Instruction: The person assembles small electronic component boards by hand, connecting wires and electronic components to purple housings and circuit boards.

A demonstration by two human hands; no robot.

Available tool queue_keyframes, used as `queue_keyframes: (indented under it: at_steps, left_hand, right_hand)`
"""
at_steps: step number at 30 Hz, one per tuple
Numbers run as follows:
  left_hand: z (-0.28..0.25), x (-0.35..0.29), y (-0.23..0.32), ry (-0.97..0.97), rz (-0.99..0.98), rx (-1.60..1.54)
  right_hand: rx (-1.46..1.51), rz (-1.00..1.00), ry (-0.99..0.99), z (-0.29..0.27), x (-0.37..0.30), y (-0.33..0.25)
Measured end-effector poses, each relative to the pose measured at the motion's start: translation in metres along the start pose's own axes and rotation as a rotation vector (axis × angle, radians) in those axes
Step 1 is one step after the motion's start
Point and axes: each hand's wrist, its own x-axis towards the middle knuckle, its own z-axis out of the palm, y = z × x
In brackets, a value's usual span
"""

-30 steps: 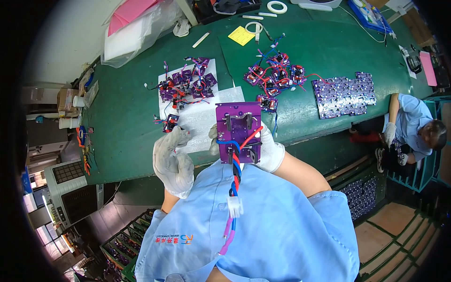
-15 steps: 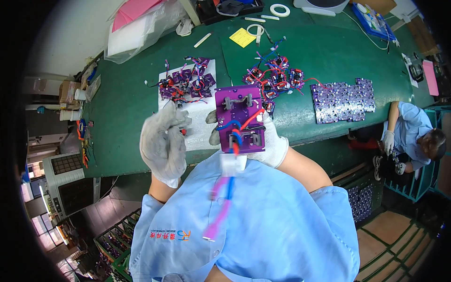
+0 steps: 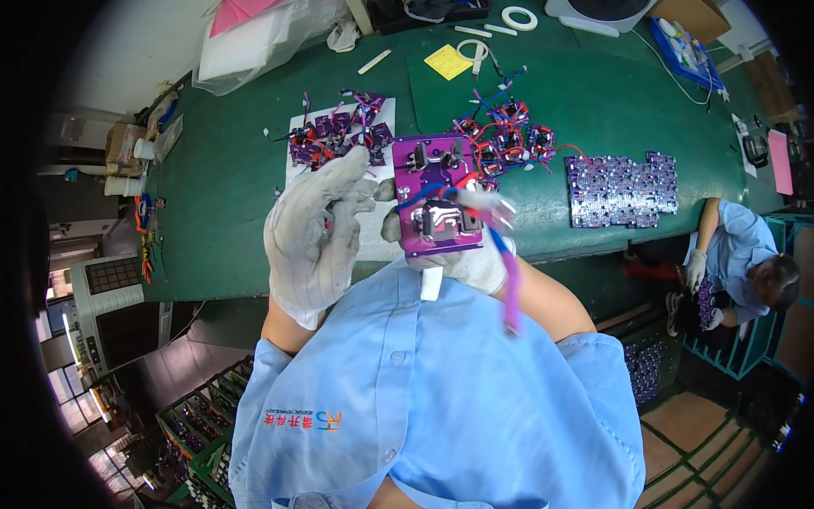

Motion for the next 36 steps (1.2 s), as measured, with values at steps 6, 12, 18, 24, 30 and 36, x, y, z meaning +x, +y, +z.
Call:
queue_keyframes:
  at_steps: [6,12,18,24,30,36]
  left_hand:
    - [0.000,0.000,-0.001,0.139,-0.065,-0.090]
    - [-0.006,-0.007,0.000,0.181,-0.170,-0.129]
    - [-0.001,-0.011,-0.007,0.183,-0.101,-0.168]
    - [-0.006,-0.002,-0.002,-0.092,-0.051,-0.086]
    - [0.005,-0.015,-0.024,-0.051,-0.070,-0.277]
    - [0.011,-0.023,-0.017,0.012,-0.283,-0.401]
  right_hand:
    - [-0.010,0.053,-0.068,-0.001,0.003,0.001]
    - [0.300,0.041,-0.170,-0.026,-0.008,0.015]
    - [-0.246,-0.091,0.324,0.006,-0.004,0.015]
    - [-0.100,-0.072,0.248,0.002,-0.010,0.025]
    - [-0.484,-0.287,0.584,0.007,-0.008,0.035]
    - [-0.660,-0.293,0.542,0.019,-0.014,0.036]
